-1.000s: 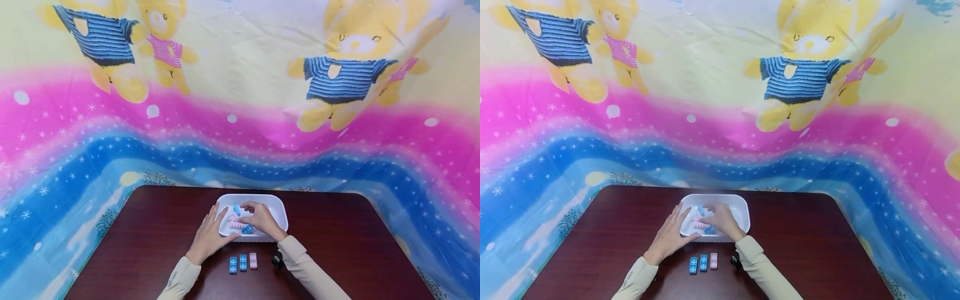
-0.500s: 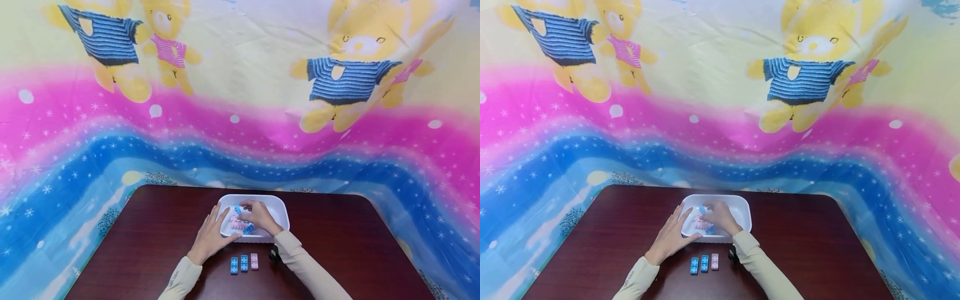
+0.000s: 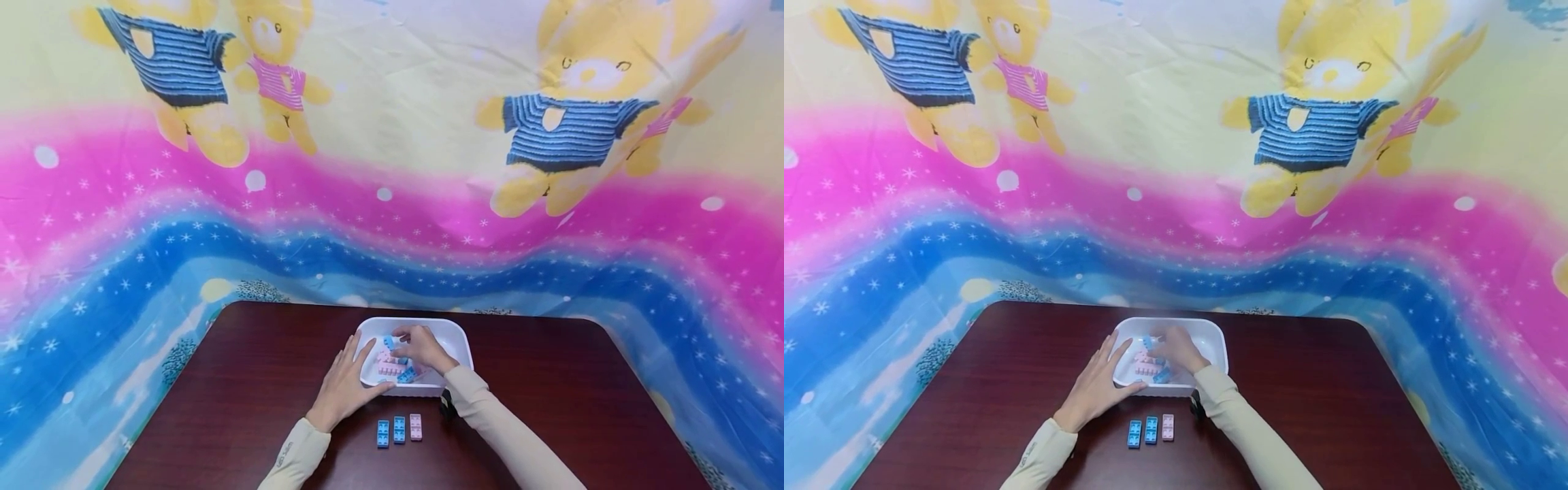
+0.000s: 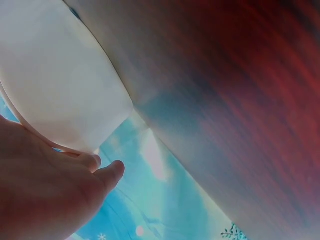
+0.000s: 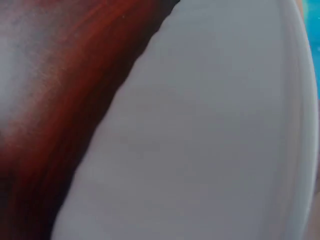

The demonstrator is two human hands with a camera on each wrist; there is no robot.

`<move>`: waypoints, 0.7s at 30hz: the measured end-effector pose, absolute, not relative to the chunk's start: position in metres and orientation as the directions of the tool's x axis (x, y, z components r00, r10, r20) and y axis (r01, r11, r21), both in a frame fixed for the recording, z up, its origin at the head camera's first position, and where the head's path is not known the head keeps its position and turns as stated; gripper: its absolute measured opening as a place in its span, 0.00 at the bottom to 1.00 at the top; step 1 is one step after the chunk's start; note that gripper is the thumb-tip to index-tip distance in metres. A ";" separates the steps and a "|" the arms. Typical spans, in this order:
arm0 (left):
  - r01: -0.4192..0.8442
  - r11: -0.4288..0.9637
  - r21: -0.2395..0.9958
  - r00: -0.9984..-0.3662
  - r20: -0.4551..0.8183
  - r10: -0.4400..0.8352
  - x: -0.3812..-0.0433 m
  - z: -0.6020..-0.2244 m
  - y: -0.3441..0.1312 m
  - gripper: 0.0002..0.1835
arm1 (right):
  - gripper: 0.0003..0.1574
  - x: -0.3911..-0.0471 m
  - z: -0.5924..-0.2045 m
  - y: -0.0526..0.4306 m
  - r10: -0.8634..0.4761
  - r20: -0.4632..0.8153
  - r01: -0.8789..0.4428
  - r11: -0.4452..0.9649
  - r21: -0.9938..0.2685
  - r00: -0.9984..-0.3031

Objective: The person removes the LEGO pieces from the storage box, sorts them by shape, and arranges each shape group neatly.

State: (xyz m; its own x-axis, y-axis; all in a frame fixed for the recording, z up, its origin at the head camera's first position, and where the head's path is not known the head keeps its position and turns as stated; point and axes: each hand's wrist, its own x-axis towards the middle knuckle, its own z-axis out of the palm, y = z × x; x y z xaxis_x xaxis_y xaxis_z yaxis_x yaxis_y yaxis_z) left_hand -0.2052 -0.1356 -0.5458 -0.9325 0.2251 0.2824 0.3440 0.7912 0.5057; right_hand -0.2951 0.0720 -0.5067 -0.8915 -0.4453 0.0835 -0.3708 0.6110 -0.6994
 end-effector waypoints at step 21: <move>0.338 0.787 0.516 -0.936 0.272 0.224 -0.206 -0.546 -0.135 0.54 | 0.26 -0.315 -0.508 0.066 -0.494 -0.008 -0.369 0.661 -0.653 -0.870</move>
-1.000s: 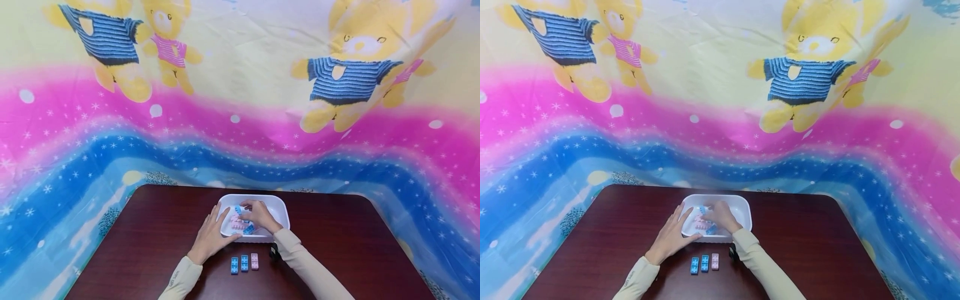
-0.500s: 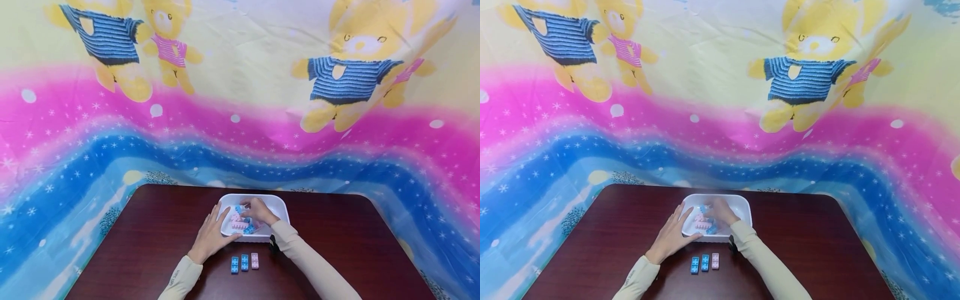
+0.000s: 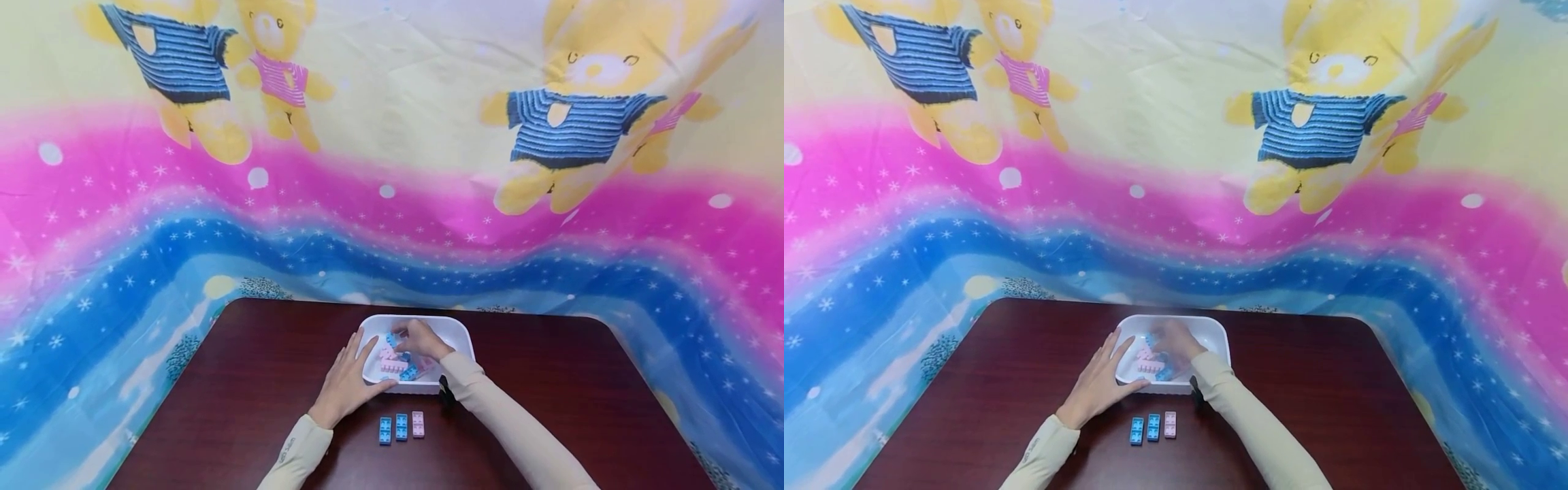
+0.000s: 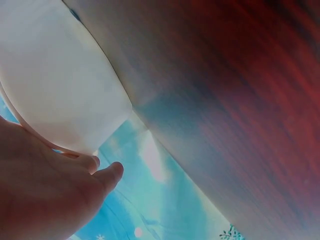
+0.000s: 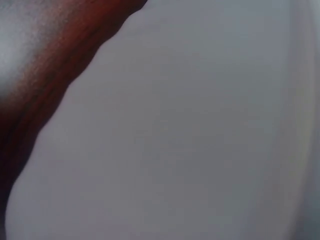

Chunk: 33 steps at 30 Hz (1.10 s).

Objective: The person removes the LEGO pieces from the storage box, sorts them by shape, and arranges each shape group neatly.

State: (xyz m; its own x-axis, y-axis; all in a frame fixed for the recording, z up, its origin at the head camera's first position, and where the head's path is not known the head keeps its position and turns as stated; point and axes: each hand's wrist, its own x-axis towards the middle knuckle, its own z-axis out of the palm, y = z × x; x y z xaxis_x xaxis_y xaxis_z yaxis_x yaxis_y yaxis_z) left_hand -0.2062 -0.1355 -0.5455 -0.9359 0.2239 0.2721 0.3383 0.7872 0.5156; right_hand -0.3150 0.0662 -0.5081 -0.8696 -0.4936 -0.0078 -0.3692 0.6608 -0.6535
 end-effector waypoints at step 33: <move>0.348 0.787 0.510 -0.930 0.292 0.222 -0.206 -0.546 -0.136 0.53 | 0.22 -0.322 -0.526 0.060 -0.510 0.041 -0.423 0.663 -0.618 -0.859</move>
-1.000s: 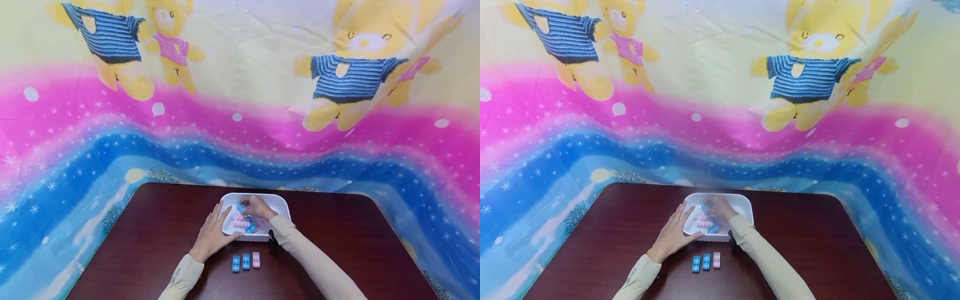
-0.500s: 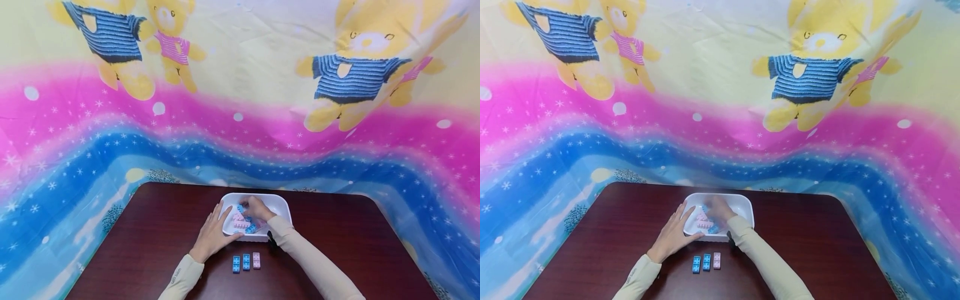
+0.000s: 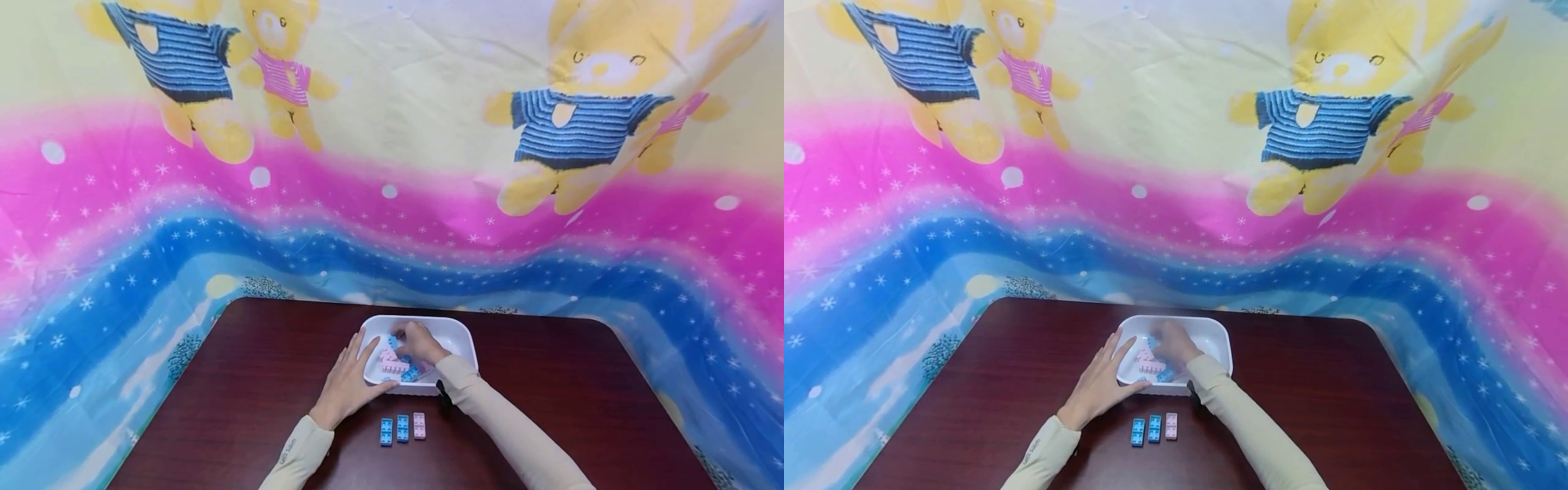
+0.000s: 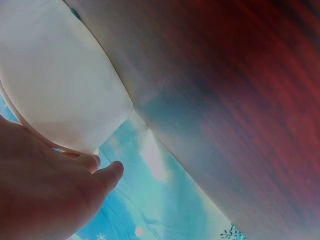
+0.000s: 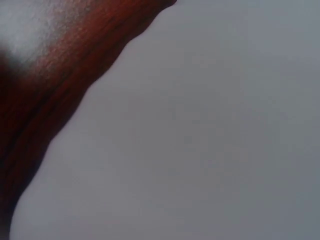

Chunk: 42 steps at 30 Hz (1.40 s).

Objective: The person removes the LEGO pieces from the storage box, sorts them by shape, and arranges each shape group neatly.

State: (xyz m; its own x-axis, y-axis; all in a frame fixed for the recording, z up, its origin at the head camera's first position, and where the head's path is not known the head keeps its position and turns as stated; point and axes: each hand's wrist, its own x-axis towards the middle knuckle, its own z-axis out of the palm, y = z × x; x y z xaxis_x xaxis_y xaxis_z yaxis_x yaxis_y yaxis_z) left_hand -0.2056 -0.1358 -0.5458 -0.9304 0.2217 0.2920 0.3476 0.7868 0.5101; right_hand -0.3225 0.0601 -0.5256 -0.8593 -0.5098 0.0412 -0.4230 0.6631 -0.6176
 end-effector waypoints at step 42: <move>0.335 0.793 0.509 -0.936 0.278 0.216 -0.206 -0.544 -0.133 0.53 | 0.23 -0.282 -0.500 0.091 -0.515 0.121 -0.473 0.636 -0.609 -0.848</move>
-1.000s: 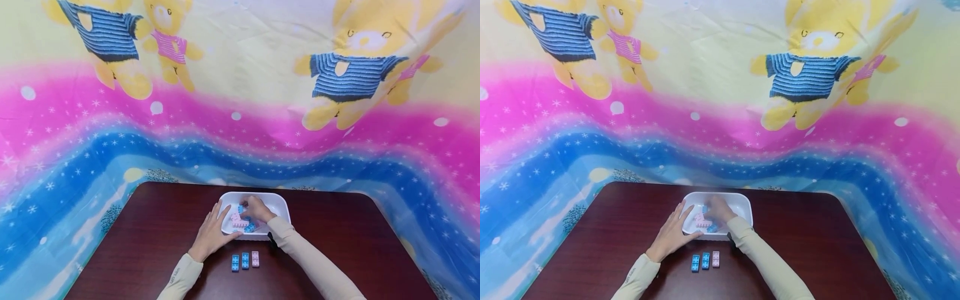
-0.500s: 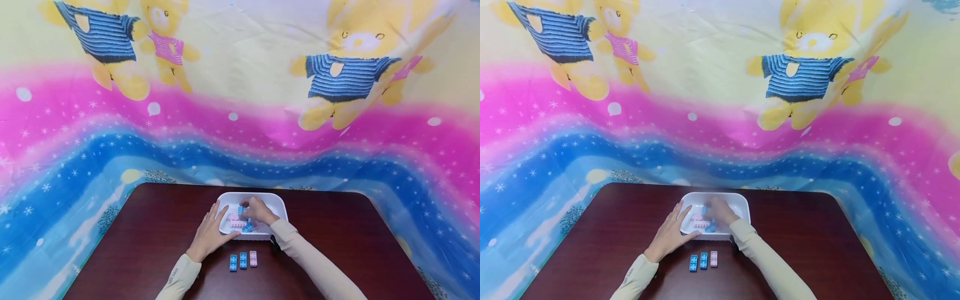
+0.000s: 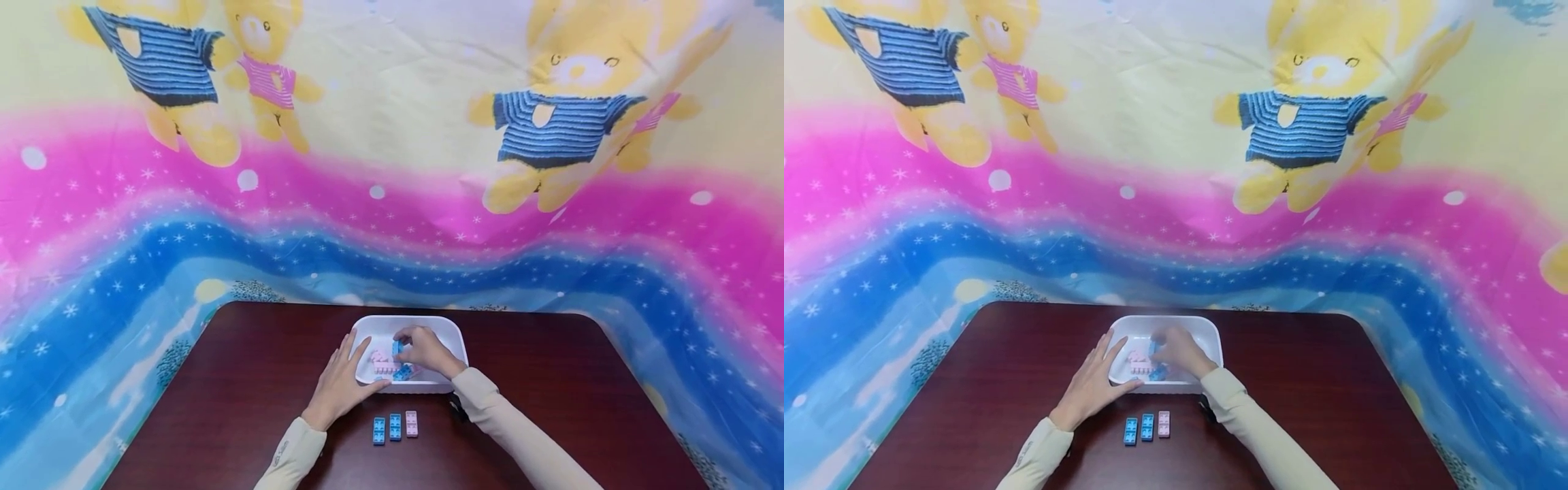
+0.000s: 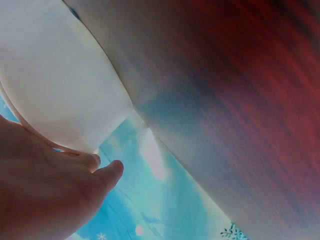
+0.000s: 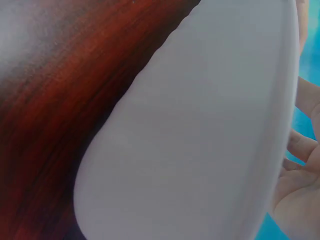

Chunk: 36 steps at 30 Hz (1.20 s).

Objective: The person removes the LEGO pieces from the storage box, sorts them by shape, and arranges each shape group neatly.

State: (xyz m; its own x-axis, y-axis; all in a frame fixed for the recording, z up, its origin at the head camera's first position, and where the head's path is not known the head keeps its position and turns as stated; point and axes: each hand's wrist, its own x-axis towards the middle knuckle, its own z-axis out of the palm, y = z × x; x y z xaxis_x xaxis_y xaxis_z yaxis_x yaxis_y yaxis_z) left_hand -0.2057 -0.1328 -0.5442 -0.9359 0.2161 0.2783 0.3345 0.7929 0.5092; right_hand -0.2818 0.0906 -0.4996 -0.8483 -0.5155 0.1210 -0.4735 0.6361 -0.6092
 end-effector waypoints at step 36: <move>0.315 0.790 0.526 -0.945 0.253 0.208 -0.203 -0.541 -0.133 0.55 | 0.21 -0.202 -0.484 0.126 -0.520 0.241 -0.543 0.573 -0.613 -0.820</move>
